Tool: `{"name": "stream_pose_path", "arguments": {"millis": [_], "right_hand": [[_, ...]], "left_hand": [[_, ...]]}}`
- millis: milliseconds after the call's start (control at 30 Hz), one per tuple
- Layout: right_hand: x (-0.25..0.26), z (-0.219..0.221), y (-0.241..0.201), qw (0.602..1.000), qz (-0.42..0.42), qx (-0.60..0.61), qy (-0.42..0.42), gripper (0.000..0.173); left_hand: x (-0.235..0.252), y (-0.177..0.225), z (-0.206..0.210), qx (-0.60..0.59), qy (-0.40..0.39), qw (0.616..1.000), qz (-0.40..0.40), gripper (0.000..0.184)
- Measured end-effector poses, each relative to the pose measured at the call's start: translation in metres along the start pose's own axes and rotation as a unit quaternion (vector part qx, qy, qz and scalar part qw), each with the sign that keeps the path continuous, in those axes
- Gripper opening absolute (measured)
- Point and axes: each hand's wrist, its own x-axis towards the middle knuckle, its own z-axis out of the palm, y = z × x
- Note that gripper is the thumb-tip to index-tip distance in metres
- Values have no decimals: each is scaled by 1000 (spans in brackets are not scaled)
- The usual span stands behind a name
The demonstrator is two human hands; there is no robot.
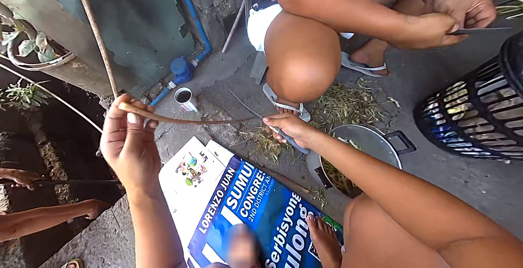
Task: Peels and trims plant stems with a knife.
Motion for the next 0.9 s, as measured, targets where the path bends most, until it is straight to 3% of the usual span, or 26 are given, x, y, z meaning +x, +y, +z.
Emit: {"name": "stream_pose_path", "arguments": {"millis": [133, 267, 400, 900], "right_hand": [[-23, 15, -15, 992, -119, 26, -37, 37], [-58, 34, -31, 946, -281, 114, -112, 38], [-85, 48, -44, 908, -373, 113, -153, 42], [-97, 54, -45, 899, -393, 102, -163, 42]], "left_hand": [[-6, -18, 20, 10, -72, 997, -34, 28], [-14, -27, 44, -19, -114, 991, -65, 25], [-21, -26, 62, -38, -135, 987, -78, 25], [-39, -14, 87, -13, -137, 989, -53, 21]]}}
